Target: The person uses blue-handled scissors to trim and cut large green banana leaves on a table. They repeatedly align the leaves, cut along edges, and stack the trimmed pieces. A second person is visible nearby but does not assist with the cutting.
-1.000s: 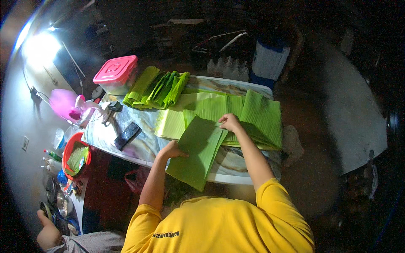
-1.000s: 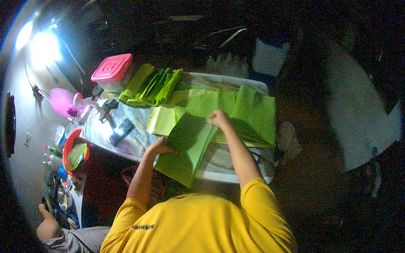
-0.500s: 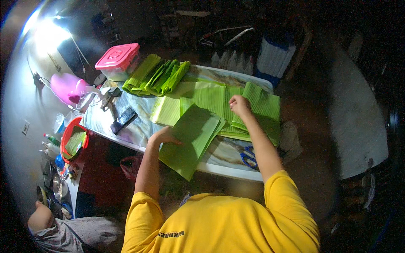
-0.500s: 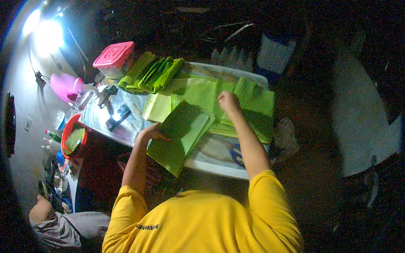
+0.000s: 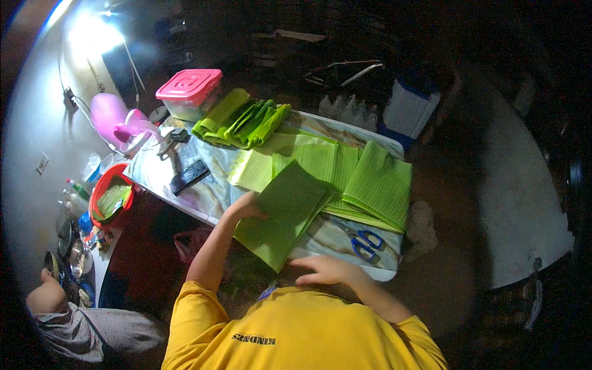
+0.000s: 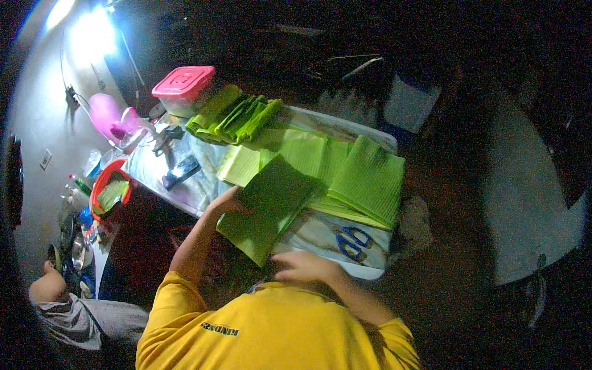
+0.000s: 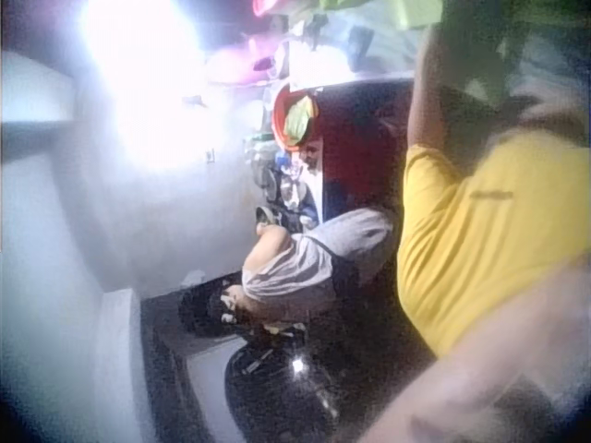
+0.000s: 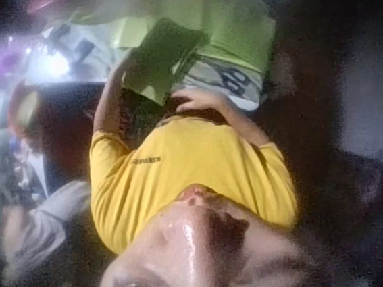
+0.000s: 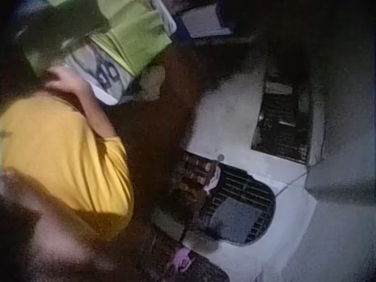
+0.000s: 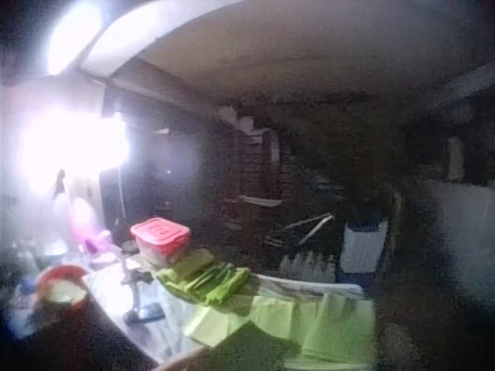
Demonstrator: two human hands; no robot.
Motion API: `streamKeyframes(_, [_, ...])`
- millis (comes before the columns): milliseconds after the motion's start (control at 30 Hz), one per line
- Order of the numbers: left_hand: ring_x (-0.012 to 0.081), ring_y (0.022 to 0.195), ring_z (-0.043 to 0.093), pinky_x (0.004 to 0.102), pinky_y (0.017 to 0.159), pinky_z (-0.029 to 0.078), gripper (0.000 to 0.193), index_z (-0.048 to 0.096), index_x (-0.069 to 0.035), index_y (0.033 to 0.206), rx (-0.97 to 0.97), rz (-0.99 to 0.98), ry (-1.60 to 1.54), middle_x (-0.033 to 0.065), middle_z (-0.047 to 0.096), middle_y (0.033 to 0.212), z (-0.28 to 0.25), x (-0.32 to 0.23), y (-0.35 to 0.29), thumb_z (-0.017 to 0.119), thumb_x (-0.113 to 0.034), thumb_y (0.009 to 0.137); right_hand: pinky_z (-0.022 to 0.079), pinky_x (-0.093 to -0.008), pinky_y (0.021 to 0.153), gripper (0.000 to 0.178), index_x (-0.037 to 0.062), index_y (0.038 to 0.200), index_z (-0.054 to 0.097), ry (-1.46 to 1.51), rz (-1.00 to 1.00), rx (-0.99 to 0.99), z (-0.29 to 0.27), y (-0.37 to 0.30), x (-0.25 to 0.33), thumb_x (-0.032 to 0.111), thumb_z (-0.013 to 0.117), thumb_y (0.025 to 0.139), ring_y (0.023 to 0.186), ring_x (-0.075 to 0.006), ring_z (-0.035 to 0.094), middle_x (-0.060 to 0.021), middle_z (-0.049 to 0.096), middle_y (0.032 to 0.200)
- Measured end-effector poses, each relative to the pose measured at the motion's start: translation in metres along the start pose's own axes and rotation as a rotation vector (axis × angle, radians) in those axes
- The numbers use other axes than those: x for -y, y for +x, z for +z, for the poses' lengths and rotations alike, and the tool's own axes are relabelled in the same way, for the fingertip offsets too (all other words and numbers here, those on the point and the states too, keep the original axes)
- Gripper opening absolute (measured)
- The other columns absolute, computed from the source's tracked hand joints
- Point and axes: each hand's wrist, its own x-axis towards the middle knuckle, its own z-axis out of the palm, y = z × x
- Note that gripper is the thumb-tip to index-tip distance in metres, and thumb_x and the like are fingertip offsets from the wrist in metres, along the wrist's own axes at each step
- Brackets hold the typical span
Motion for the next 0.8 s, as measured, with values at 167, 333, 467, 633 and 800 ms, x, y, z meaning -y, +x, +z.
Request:
streamKeyframes(167, [0.0211, 0.075, 0.06, 0.0343, 0.069, 0.047, 0.052, 0.061, 0.001, 0.096, 0.145, -0.002, 0.056, 0.0143, 0.065, 0.085, -0.027, -0.076, -0.001, 0.079, -0.027, 0.056, 0.047, -0.0342, 0.082, 0.053, 0.005, 0.122, 0.047, 0.217, 0.364, -0.291, -0.004, -0.067, -0.025, 0.029, 0.064, 0.079, 0.101, -0.0241, 0.057, -0.0143, 0.058, 0.11])
streamKeyframes(333, [0.0186, 0.078, 0.06, 0.032, 0.072, 0.047, 0.048, 0.06, 0.0, 0.098, 0.159, 0.238, -0.148, 0.0098, 0.065, 0.087, -0.04, -0.155, 0.0, 0.079, -0.023, 0.061, 0.044, -0.0398, 0.089, 0.075, 0.0117, 0.138, 0.021, 1.043, 0.119, -0.631, 0.002, -0.048, -0.03, 0.026, 0.065, 0.08, 0.108, -0.0265, 0.051, -0.0166, 0.048, 0.122])
streamKeyframes(467, [0.0176, 0.083, 0.059, 0.0305, 0.076, 0.047, 0.051, 0.057, -0.001, 0.104, 0.14, 0.256, -0.548, 0.0051, 0.064, 0.092, -0.053, -0.164, 0.01, 0.08, -0.02, 0.062, 0.038, -0.0386, 0.096, 0.078, 0.0115, 0.138, 0.018, 0.855, 0.081, -0.67, -0.002, -0.001, -0.05, 0.036, 0.063, 0.08, 0.115, -0.0256, 0.045, -0.0127, 0.04, 0.13])
streamKeyframes(633, [0.0174, 0.086, 0.058, 0.0334, 0.08, 0.046, 0.057, 0.055, -0.002, 0.11, 0.346, -0.109, -0.098, 0.0073, 0.063, 0.099, -0.046, -0.074, 0.036, 0.079, -0.019, 0.061, 0.035, -0.0385, 0.099, 0.062, 0.011, 0.134, 0.023, 1.745, -0.088, -0.654, 0.0, 0.054, -0.067, 0.025, 0.059, 0.085, 0.116, -0.0239, 0.045, -0.0075, 0.043, 0.128])
streamKeyframes(800, [0.0194, 0.1, 0.052, 0.0336, 0.089, 0.041, 0.066, 0.05, -0.003, 0.117, 0.175, 0.172, -0.178, 0.0102, 0.059, 0.109, 0.007, 0.049, 0.05, 0.079, -0.02, 0.06, 0.037, -0.0316, 0.093, 0.063, 0.0071, 0.135, 0.021, 1.203, 0.348, -0.813, 0.017, 0.097, -0.039, -0.001, 0.053, 0.081, 0.116, -0.0195, 0.041, -0.0089, 0.04, 0.129])
